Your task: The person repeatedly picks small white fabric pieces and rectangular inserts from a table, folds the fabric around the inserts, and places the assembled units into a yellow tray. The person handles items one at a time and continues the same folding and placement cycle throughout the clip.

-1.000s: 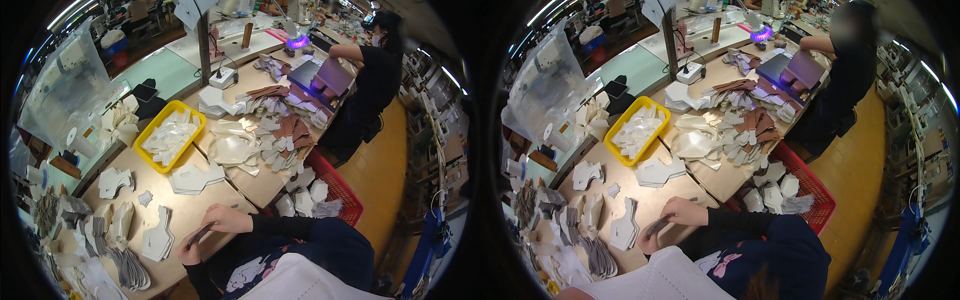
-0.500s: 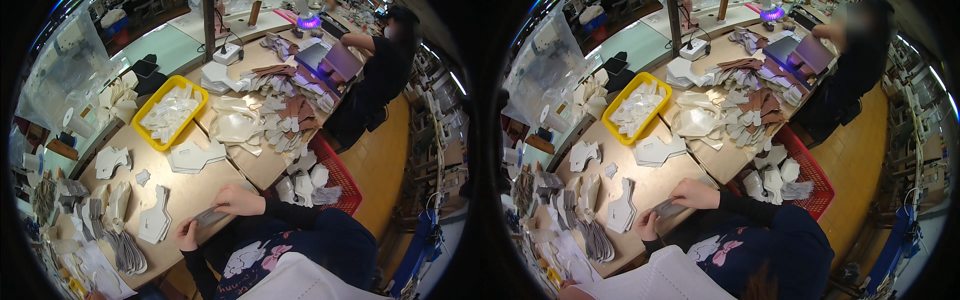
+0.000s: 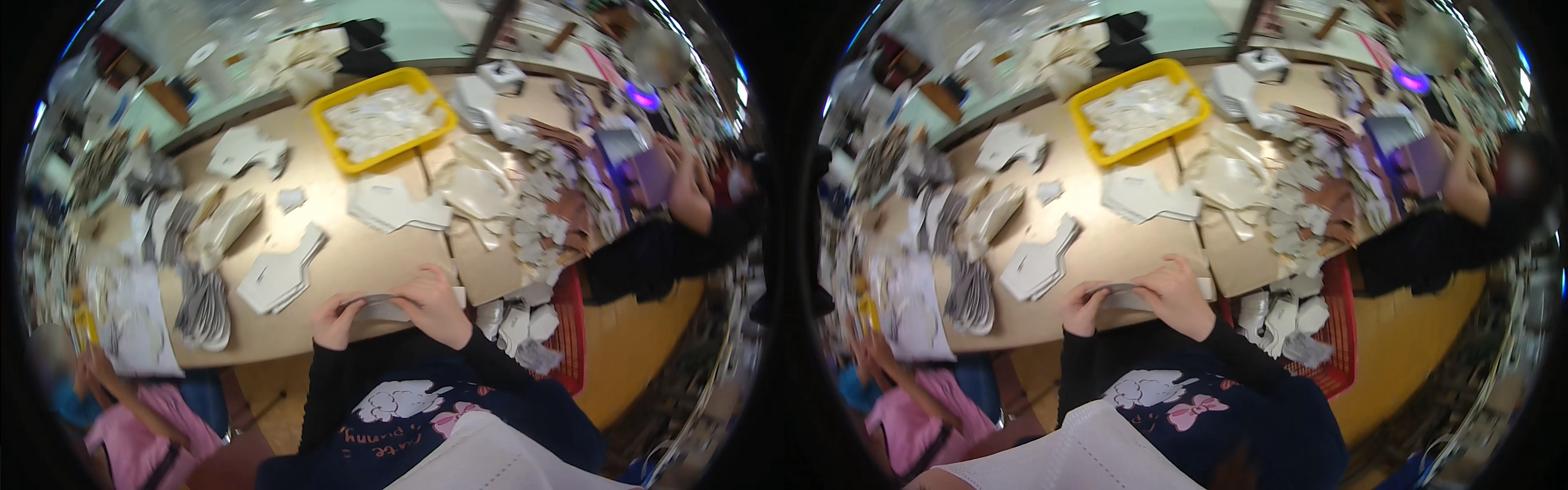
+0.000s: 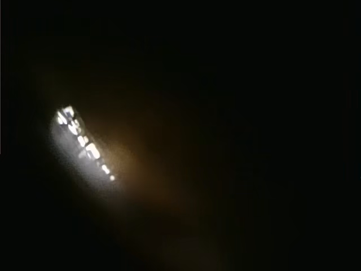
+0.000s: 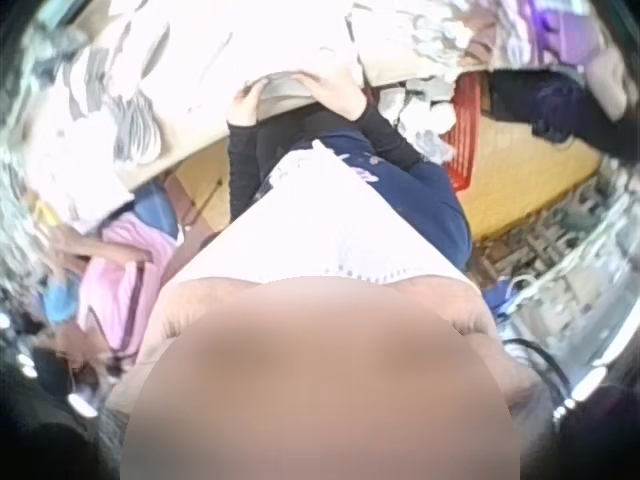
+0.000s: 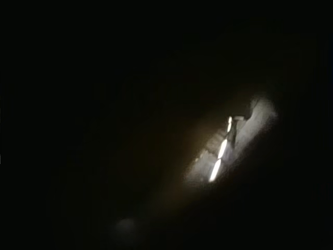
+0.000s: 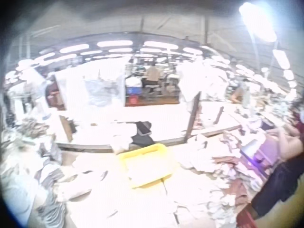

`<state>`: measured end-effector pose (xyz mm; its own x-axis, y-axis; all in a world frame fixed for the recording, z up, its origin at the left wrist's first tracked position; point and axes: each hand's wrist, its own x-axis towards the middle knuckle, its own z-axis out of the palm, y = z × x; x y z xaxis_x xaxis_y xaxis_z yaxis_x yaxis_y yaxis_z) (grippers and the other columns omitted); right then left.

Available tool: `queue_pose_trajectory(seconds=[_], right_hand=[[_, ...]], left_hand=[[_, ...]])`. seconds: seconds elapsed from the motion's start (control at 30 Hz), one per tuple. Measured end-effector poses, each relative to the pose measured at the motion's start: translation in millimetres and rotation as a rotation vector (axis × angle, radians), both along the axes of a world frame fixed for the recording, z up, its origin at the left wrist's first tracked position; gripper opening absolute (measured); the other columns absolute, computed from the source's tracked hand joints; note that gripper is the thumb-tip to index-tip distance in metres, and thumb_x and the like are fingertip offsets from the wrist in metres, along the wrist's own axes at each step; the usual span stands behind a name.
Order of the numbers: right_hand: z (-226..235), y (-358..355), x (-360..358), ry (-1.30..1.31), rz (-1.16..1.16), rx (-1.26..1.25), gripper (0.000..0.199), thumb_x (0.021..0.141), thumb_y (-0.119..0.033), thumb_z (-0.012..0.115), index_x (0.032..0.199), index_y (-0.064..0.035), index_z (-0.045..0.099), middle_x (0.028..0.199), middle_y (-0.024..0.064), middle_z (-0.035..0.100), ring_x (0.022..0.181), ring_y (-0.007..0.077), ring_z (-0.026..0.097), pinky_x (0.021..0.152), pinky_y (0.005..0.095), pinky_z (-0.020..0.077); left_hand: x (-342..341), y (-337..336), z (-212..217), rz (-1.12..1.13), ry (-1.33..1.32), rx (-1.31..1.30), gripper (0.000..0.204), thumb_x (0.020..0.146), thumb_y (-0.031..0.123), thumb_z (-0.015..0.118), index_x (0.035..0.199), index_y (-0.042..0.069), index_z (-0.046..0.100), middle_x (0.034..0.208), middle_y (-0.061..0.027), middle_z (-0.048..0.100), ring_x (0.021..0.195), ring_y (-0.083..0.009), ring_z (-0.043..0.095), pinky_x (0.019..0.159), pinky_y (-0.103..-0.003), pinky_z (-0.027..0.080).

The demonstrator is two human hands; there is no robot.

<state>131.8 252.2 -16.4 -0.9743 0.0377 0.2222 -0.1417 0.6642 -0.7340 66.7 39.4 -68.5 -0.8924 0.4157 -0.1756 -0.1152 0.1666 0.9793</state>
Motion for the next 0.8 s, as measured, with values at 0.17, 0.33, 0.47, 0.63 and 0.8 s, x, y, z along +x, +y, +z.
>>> queue_pose_trajectory(seconds=[0.17,0.33,0.47,0.63,0.8], right_hand=[[17,13,-19,0.104,-0.071,0.018,0.019,0.086,-0.008,0.070,0.104,-0.0029,0.073,0.084,0.0102,0.069,0.080,0.0257,0.064,0.100,0.0451,0.0428],[13,46,-86,0.110,-0.275,-0.091,0.043,0.087,-0.006,0.068,0.129,-0.0003,0.062,0.106,0.0144,0.070,0.100,0.0306,0.064,0.103,0.0425,0.0431],[-4,54,-101,0.301,-0.332,0.085,0.056,0.087,-0.004,0.067,0.141,-0.0018,0.052,0.126,0.0178,0.063,0.116,0.0335,0.059,0.104,0.0391,0.0436],[-37,21,-57,-0.005,-0.148,-0.093,0.050,0.087,-0.002,0.066,0.137,-0.0028,0.056,0.144,0.0199,0.050,0.133,0.0367,0.047,0.110,0.0425,0.0394],[-57,0,-44,0.058,-0.012,0.154,0.043,0.088,-0.003,0.065,0.131,-0.0050,0.062,0.151,0.0183,0.045,0.138,0.0377,0.043,0.113,0.0426,0.0363]], left_hand=[[-10,-16,3,0.161,0.124,0.215,0.041,0.096,0.001,0.059,0.137,0.000,0.055,0.128,-0.0127,0.066,0.118,-0.0186,0.061,0.098,-0.030,0.047],[-32,-56,1,0.338,0.224,-0.018,0.035,0.095,0.005,0.060,0.130,0.001,0.061,0.127,-0.0108,0.066,0.116,-0.0222,0.063,0.101,-0.034,0.047],[-40,-78,-2,0.458,0.663,-0.458,0.034,0.091,0.006,0.064,0.125,0.004,0.064,0.130,-0.0143,0.061,0.120,-0.0309,0.057,0.103,-0.040,0.044],[-45,-99,-10,0.490,0.657,-0.700,0.056,0.088,0.017,0.071,0.137,-0.001,0.051,0.141,-0.0184,0.050,0.131,-0.0379,0.046,0.110,-0.046,0.037],[-52,-111,-15,0.379,0.644,-0.860,0.064,0.086,0.026,0.074,0.139,-0.001,0.050,0.150,-0.0202,0.042,0.138,-0.0447,0.036,0.114,-0.050,0.031]])
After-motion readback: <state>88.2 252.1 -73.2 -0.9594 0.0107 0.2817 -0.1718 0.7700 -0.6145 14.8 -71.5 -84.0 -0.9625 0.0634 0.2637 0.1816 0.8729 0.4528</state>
